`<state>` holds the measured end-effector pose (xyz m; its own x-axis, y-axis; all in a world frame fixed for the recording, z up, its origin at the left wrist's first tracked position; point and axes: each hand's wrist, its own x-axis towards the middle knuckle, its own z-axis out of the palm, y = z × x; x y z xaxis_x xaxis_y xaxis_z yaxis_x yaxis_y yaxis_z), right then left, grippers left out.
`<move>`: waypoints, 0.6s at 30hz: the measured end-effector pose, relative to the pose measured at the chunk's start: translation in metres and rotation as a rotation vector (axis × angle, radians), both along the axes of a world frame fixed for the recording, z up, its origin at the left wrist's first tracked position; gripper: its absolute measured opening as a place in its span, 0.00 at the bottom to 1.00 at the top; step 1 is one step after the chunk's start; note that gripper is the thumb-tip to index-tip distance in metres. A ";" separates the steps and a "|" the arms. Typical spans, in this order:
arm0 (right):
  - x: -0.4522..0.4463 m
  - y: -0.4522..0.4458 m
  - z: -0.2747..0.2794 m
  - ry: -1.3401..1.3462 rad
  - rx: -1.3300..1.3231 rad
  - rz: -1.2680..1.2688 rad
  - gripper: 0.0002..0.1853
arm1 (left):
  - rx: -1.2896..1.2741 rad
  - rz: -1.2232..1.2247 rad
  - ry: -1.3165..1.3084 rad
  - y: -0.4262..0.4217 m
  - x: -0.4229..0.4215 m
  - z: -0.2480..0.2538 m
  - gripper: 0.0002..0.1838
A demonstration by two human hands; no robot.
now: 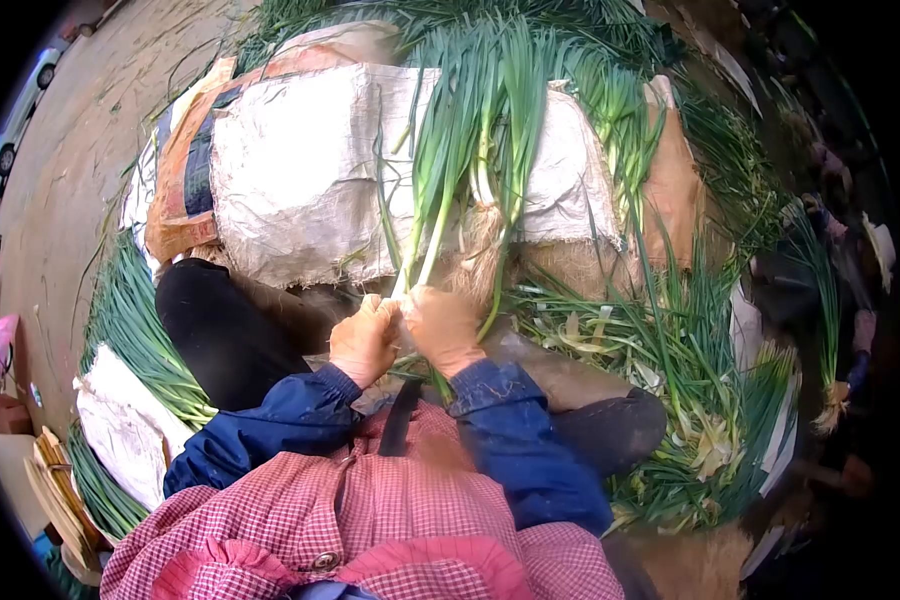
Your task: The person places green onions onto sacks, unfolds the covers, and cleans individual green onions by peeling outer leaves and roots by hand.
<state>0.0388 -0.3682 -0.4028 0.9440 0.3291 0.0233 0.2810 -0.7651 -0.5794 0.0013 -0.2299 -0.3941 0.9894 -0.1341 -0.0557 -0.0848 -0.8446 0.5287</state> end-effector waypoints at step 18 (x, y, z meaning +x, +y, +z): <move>0.017 0.006 -0.056 0.581 0.793 -0.110 0.11 | -1.891 0.614 0.949 0.006 -0.003 -0.027 0.10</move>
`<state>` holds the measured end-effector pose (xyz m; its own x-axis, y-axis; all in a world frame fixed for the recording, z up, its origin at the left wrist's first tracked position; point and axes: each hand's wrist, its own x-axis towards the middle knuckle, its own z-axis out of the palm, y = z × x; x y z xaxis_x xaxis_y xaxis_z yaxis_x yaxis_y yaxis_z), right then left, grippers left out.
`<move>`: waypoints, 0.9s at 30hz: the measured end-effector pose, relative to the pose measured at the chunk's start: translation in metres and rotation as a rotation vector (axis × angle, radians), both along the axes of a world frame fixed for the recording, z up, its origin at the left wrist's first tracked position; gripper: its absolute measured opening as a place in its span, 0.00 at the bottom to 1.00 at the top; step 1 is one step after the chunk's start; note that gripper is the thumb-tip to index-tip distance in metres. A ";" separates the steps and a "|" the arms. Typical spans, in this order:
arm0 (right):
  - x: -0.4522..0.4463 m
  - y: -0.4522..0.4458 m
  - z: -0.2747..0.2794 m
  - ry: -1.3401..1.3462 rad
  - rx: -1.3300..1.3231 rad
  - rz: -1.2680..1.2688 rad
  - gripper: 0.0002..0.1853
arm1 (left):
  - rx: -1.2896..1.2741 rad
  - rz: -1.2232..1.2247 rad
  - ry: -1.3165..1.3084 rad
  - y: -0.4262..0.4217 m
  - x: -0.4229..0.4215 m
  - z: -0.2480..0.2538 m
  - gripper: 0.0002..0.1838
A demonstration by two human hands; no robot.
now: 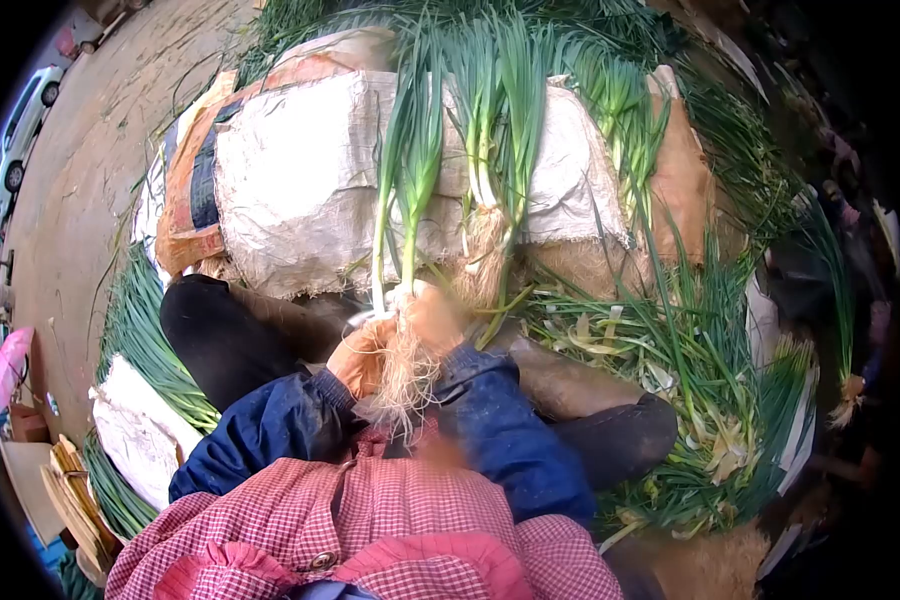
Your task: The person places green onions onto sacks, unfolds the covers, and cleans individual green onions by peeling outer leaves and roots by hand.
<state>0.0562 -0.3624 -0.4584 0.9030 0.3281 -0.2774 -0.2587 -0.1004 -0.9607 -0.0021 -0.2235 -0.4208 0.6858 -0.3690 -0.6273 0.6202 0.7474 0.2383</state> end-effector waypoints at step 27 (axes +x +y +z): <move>0.055 -0.001 0.032 0.004 -0.002 -0.144 0.18 | 0.117 -0.020 0.037 0.001 0.033 0.000 0.11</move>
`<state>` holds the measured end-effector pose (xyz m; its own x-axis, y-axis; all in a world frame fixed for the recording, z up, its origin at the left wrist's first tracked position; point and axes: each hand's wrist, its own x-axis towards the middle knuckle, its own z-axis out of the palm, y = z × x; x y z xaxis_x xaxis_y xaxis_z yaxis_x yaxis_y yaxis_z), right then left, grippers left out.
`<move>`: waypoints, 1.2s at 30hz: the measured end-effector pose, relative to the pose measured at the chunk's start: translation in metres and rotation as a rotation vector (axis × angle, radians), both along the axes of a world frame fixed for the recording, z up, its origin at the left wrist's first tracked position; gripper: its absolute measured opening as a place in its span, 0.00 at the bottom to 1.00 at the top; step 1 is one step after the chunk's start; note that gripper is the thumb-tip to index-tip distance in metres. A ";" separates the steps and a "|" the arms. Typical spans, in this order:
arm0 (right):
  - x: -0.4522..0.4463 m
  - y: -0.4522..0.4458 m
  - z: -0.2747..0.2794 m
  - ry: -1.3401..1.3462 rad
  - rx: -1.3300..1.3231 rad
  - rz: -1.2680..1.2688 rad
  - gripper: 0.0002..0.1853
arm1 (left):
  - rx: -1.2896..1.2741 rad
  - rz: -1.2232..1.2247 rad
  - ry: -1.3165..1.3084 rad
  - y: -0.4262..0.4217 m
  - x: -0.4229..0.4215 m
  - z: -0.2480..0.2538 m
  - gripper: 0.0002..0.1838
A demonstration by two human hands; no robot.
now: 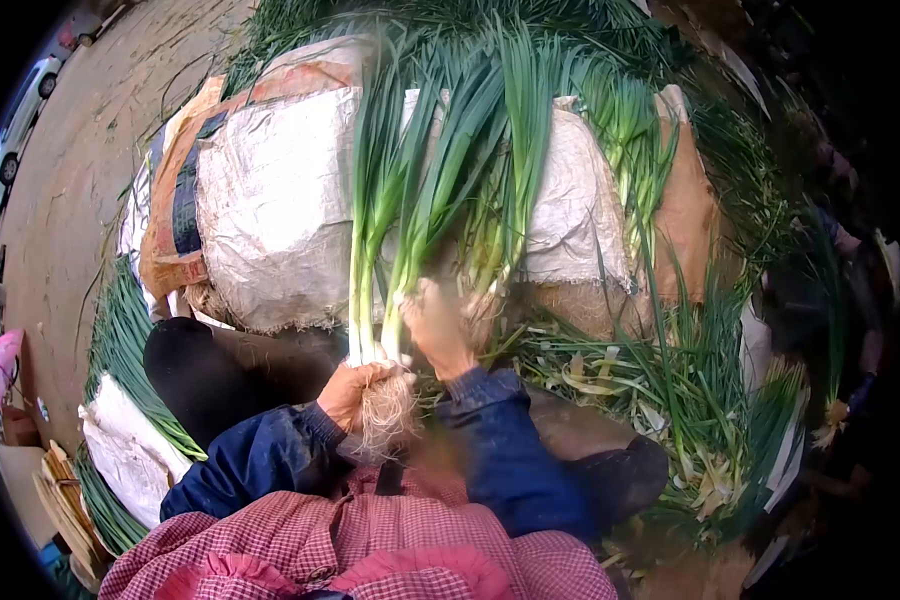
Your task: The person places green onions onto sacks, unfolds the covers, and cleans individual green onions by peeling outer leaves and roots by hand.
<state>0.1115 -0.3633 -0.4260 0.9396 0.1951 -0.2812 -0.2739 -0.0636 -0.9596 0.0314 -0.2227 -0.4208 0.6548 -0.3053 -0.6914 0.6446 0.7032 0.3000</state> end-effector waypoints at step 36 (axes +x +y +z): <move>-0.040 -0.094 0.026 0.188 0.385 -0.375 0.13 | -0.493 -0.004 0.069 -0.004 -0.020 0.000 0.13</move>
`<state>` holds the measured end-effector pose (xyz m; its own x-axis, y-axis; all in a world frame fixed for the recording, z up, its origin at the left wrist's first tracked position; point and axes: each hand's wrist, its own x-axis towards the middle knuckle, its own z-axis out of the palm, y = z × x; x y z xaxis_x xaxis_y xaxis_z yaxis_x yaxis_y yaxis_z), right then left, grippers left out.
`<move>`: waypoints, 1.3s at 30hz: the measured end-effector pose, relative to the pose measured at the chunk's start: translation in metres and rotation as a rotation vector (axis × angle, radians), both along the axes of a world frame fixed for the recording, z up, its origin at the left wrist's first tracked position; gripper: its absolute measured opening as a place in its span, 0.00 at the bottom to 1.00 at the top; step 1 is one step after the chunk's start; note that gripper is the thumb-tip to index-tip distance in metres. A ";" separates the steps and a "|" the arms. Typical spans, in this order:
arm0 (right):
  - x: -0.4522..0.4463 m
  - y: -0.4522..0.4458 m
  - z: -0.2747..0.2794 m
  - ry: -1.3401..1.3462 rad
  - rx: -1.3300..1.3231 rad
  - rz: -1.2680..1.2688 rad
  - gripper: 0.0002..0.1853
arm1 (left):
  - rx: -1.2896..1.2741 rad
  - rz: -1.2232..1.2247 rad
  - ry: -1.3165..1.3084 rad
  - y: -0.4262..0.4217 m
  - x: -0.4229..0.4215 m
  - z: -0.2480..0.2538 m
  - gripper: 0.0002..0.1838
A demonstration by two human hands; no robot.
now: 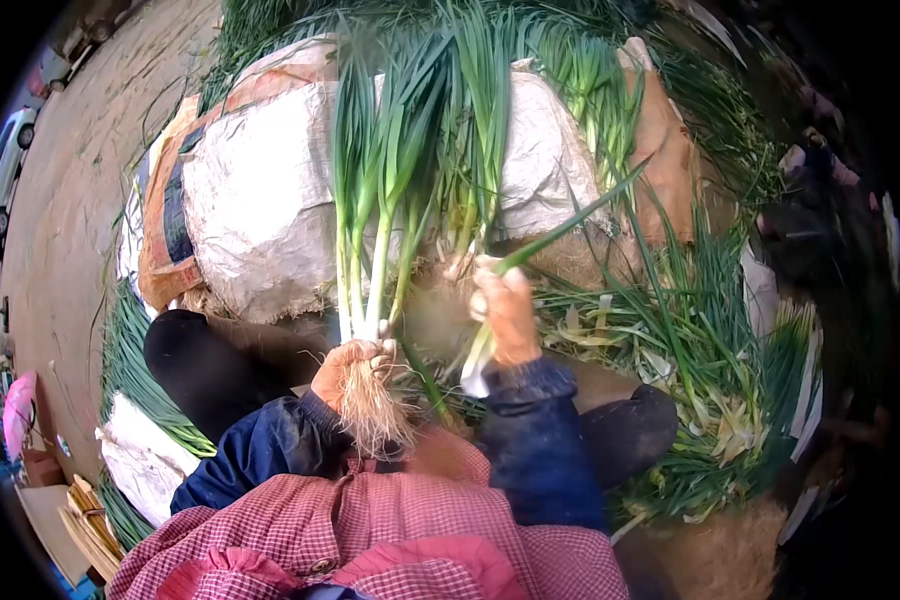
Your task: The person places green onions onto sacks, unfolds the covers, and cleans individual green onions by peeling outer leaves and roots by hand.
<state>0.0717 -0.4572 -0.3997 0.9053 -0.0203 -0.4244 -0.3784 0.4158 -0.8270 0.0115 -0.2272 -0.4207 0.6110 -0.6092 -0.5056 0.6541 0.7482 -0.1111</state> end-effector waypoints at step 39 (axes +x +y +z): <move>-0.003 0.038 -0.080 -0.398 -1.018 1.128 0.36 | -0.098 0.166 -0.028 0.050 0.004 0.026 0.09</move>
<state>0.0689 -0.4189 -0.4798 0.6964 0.5999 -0.3939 0.2058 -0.6927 -0.6912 0.0153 -0.1768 -0.3949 0.7202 -0.5442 -0.4303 0.5265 0.8327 -0.1718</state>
